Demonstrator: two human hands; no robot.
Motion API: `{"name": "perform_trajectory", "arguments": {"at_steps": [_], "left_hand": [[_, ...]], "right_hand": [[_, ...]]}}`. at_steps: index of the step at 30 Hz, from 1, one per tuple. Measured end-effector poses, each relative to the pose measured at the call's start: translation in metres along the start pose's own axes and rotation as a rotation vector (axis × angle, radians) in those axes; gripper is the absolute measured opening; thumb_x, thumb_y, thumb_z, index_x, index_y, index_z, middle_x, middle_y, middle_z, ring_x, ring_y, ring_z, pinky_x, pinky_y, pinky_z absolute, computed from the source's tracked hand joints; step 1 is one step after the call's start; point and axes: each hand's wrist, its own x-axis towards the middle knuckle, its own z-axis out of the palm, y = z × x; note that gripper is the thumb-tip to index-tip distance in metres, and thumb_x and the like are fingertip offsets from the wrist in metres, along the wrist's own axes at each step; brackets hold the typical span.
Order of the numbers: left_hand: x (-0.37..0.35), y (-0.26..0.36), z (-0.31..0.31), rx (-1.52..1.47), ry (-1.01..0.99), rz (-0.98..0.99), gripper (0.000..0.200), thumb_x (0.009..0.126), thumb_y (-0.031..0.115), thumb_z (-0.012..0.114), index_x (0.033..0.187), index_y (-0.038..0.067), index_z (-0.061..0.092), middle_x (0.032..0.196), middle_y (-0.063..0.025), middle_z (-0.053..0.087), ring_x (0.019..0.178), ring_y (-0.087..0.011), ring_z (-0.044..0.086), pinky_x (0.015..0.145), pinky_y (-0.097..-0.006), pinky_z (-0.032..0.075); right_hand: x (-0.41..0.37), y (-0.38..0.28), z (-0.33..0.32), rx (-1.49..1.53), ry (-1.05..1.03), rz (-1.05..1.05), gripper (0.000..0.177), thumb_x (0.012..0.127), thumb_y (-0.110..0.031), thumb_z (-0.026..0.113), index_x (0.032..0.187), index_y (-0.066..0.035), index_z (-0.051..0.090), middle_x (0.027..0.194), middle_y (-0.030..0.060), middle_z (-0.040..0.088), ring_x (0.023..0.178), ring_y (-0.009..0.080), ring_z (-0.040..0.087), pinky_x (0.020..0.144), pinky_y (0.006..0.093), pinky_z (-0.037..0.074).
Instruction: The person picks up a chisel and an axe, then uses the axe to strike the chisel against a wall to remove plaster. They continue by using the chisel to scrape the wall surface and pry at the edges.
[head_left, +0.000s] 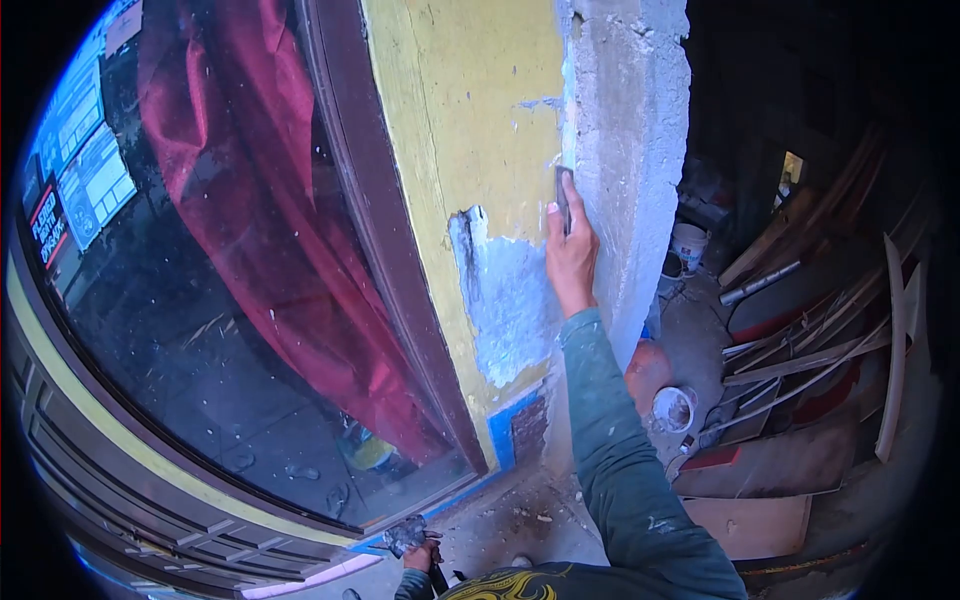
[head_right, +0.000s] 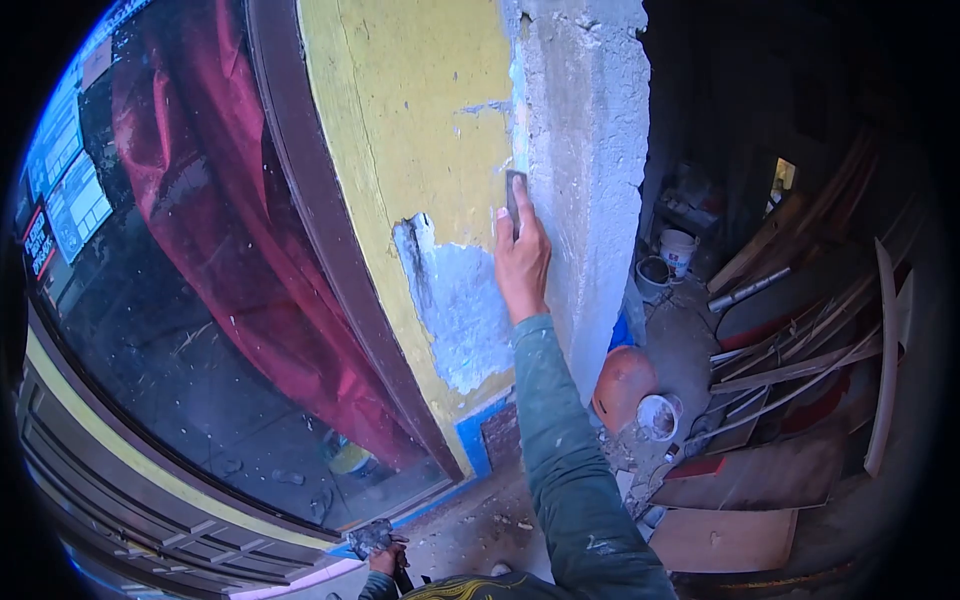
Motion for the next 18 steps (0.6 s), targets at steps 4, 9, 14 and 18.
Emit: {"name": "perform_trajectory", "arguments": {"at_steps": [4, 9, 14, 18], "left_hand": [[0.002, 0.004, 0.006, -0.020, -0.008, -0.019, 0.016, 0.080, 0.005, 0.057, 0.091, -0.003, 0.064, 0.053, -0.0069, 0.050, 0.039, -0.0181, 0.048, 0.041, -0.0341, 0.049], [0.013, 0.006, 0.007, -0.028, -0.054, -0.037, 0.017, 0.082, 0.008, 0.056, 0.092, -0.004, 0.065, 0.056, -0.0059, 0.051, 0.044, -0.0176, 0.050, 0.044, -0.0332, 0.051], [0.035, -0.024, 0.010, -0.051, -0.058, -0.017, 0.016, 0.082, 0.007, 0.056, 0.091, -0.003, 0.065, 0.055, -0.0062, 0.052, 0.043, -0.0178, 0.050, 0.044, -0.0330, 0.050], [0.015, -0.012, 0.014, 0.386, 0.012, 0.142, 0.037, 0.086, 0.051, 0.057, 0.085, 0.016, 0.069, 0.065, -0.0075, 0.063, 0.053, -0.0170, 0.055, 0.056, -0.0400, 0.048]], "right_hand": [[0.034, -0.010, -0.003, -0.046, -0.001, -0.103, 0.045, 0.094, -0.013, 0.052, 0.138, -0.008, 0.047, 0.127, 0.0252, 0.056, 0.114, 0.0412, 0.056, 0.096, 0.0426, 0.045], [0.036, -0.008, -0.011, -0.063, -0.056, -0.128, 0.045, 0.094, -0.014, 0.053, 0.138, -0.009, 0.047, 0.120, 0.0266, 0.059, 0.105, 0.0427, 0.059, 0.089, 0.0446, 0.047], [0.035, -0.016, 0.003, -0.066, -0.001, -0.260, 0.046, 0.094, -0.015, 0.054, 0.139, -0.012, 0.046, 0.113, 0.0283, 0.060, 0.098, 0.0440, 0.060, 0.084, 0.0457, 0.048], [0.071, -0.038, -0.001, -0.035, -0.014, -0.110, 0.044, 0.095, -0.016, 0.053, 0.138, -0.011, 0.048, 0.126, 0.0241, 0.058, 0.117, 0.0378, 0.056, 0.097, 0.0397, 0.044]]}}
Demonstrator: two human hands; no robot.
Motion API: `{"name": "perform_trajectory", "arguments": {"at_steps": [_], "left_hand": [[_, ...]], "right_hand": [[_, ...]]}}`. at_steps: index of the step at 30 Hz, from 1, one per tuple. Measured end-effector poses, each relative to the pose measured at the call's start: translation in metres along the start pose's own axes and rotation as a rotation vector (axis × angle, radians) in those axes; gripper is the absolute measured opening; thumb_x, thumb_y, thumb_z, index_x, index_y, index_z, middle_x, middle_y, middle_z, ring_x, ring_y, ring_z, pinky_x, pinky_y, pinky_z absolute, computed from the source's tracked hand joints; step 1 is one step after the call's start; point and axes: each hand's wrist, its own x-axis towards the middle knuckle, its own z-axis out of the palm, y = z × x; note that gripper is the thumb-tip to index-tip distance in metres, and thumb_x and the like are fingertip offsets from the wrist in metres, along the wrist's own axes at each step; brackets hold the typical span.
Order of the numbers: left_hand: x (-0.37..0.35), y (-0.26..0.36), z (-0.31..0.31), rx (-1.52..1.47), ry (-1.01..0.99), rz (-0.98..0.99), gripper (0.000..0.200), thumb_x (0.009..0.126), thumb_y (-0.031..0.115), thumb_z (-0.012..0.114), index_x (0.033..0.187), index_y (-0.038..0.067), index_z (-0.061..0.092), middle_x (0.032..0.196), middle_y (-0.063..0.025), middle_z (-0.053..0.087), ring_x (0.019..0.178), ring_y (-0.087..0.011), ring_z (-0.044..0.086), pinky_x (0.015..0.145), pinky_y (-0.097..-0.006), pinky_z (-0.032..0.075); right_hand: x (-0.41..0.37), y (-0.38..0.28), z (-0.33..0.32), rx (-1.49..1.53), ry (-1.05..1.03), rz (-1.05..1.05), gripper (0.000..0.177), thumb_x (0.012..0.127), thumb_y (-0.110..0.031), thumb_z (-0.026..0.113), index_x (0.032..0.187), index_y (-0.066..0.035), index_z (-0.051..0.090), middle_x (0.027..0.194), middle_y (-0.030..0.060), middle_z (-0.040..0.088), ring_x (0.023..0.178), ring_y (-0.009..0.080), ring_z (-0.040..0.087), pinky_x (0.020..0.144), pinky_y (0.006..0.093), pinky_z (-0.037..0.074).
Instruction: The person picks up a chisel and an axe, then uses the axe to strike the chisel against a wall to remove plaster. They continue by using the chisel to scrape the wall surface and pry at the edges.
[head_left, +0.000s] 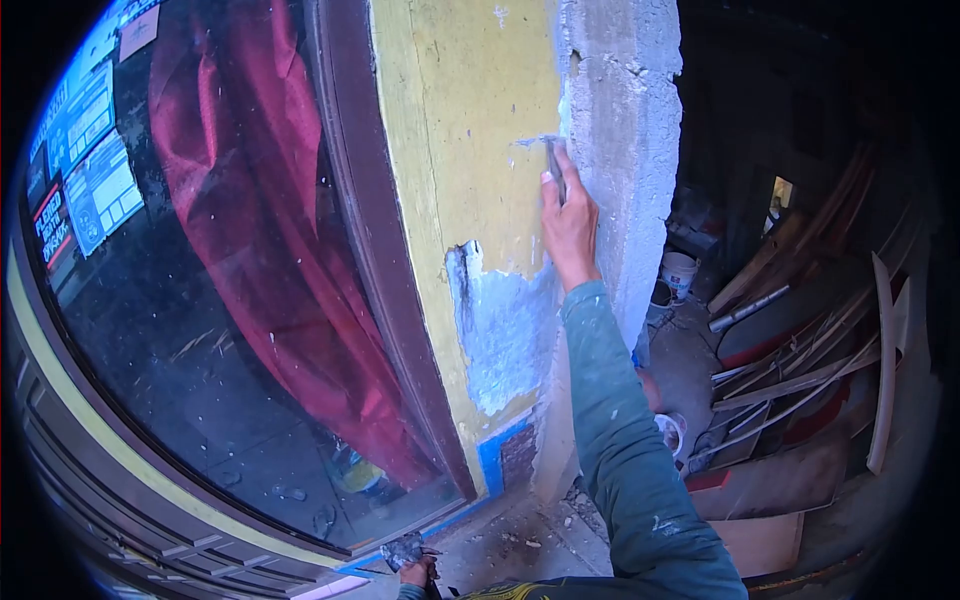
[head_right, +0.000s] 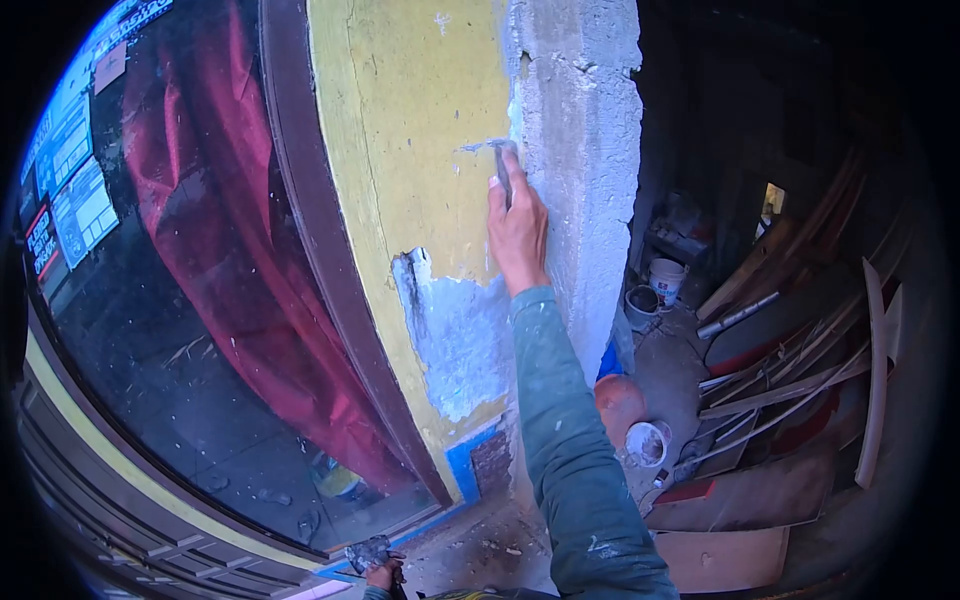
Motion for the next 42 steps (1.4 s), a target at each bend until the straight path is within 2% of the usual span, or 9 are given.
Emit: {"name": "perform_trajectory", "arguments": {"at_steps": [1, 3, 14, 16, 17, 26, 28, 31, 42], "left_hand": [[0.006, -0.007, 0.003, -0.006, -0.001, -0.003, 0.037, 0.086, 0.051, 0.057, 0.085, 0.016, 0.069, 0.065, -0.0075, 0.063, 0.053, -0.0170, 0.055, 0.056, -0.0400, 0.048], [0.019, -0.026, 0.005, -0.444, -0.034, -0.153, 0.016, 0.082, 0.006, 0.054, 0.093, -0.001, 0.065, 0.054, -0.0047, 0.050, 0.042, -0.0169, 0.048, 0.043, -0.0320, 0.048], [0.032, -0.027, 0.005, -0.493, -0.109, -0.080, 0.017, 0.081, 0.005, 0.055, 0.093, -0.003, 0.064, 0.053, -0.0038, 0.049, 0.040, -0.0164, 0.048, 0.043, -0.0321, 0.051], [-0.001, 0.024, 0.002, -0.229, 0.009, -0.082, 0.027, 0.086, 0.037, 0.059, 0.085, 0.011, 0.067, 0.060, -0.0045, 0.058, 0.051, -0.0171, 0.053, 0.048, -0.0330, 0.045], [0.000, 0.022, 0.002, -0.231, 0.011, -0.084, 0.027, 0.086, 0.037, 0.059, 0.085, 0.011, 0.067, 0.060, -0.0045, 0.058, 0.051, -0.0171, 0.053, 0.048, -0.0330, 0.045], [0.007, 0.004, 0.006, -0.345, 0.122, -0.013, 0.025, 0.086, 0.033, 0.060, 0.078, 0.009, 0.064, 0.058, -0.0026, 0.054, 0.045, -0.0151, 0.046, 0.043, -0.0295, 0.041], [0.030, -0.032, 0.000, -0.509, -0.123, -0.049, 0.017, 0.081, 0.004, 0.054, 0.093, -0.003, 0.063, 0.053, -0.0041, 0.049, 0.040, -0.0168, 0.048, 0.043, -0.0329, 0.052], [-0.002, 0.023, -0.011, -0.476, -0.081, -0.090, 0.016, 0.081, 0.005, 0.054, 0.092, -0.003, 0.063, 0.054, -0.0047, 0.049, 0.041, -0.0169, 0.048, 0.044, -0.0329, 0.052], [0.000, 0.014, -0.011, -0.532, -0.084, -0.109, 0.016, 0.080, 0.003, 0.055, 0.092, -0.002, 0.064, 0.052, -0.0056, 0.049, 0.039, -0.0171, 0.047, 0.041, -0.0333, 0.051]], "right_hand": [[0.004, -0.003, -0.003, 0.002, -0.015, 0.023, 0.044, 0.095, -0.016, 0.053, 0.138, -0.011, 0.048, 0.126, 0.0241, 0.058, 0.117, 0.0379, 0.056, 0.097, 0.0401, 0.044], [-0.005, -0.001, -0.003, -0.030, -0.036, 0.037, 0.044, 0.095, -0.017, 0.053, 0.138, -0.012, 0.048, 0.126, 0.0236, 0.057, 0.118, 0.0379, 0.056, 0.097, 0.0405, 0.044], [-0.015, -0.005, 0.004, -0.008, -0.020, -0.015, 0.045, 0.095, -0.019, 0.052, 0.138, -0.010, 0.047, 0.122, 0.0266, 0.058, 0.109, 0.0431, 0.058, 0.092, 0.0442, 0.046], [-0.034, -0.013, 0.011, -0.019, -0.057, -0.047, 0.045, 0.095, -0.019, 0.052, 0.139, -0.010, 0.047, 0.123, 0.0261, 0.058, 0.110, 0.0425, 0.058, 0.093, 0.0437, 0.046], [-0.039, -0.015, 0.014, -0.035, -0.093, -0.065, 0.045, 0.095, -0.018, 0.051, 0.139, -0.010, 0.046, 0.123, 0.0256, 0.058, 0.112, 0.0420, 0.057, 0.094, 0.0432, 0.046], [-0.031, -0.039, 0.024, -0.057, -0.077, 0.024, 0.045, 0.096, -0.018, 0.051, 0.140, -0.013, 0.045, 0.122, 0.0250, 0.059, 0.109, 0.0409, 0.059, 0.092, 0.0428, 0.047], [-0.038, -0.043, 0.027, -0.034, -0.012, -0.085, 0.046, 0.095, -0.018, 0.052, 0.141, -0.013, 0.045, 0.122, 0.0256, 0.059, 0.108, 0.0415, 0.059, 0.092, 0.0431, 0.047], [-0.008, -0.048, 0.014, -0.031, -0.050, 0.081, 0.046, 0.096, -0.020, 0.051, 0.141, -0.015, 0.045, 0.125, 0.0243, 0.058, 0.115, 0.0394, 0.056, 0.097, 0.0419, 0.044], [-0.003, -0.047, 0.008, -0.011, 0.006, 0.177, 0.044, 0.096, -0.022, 0.051, 0.139, -0.013, 0.048, 0.130, 0.0242, 0.055, 0.123, 0.0385, 0.052, 0.103, 0.0398, 0.040]]}}
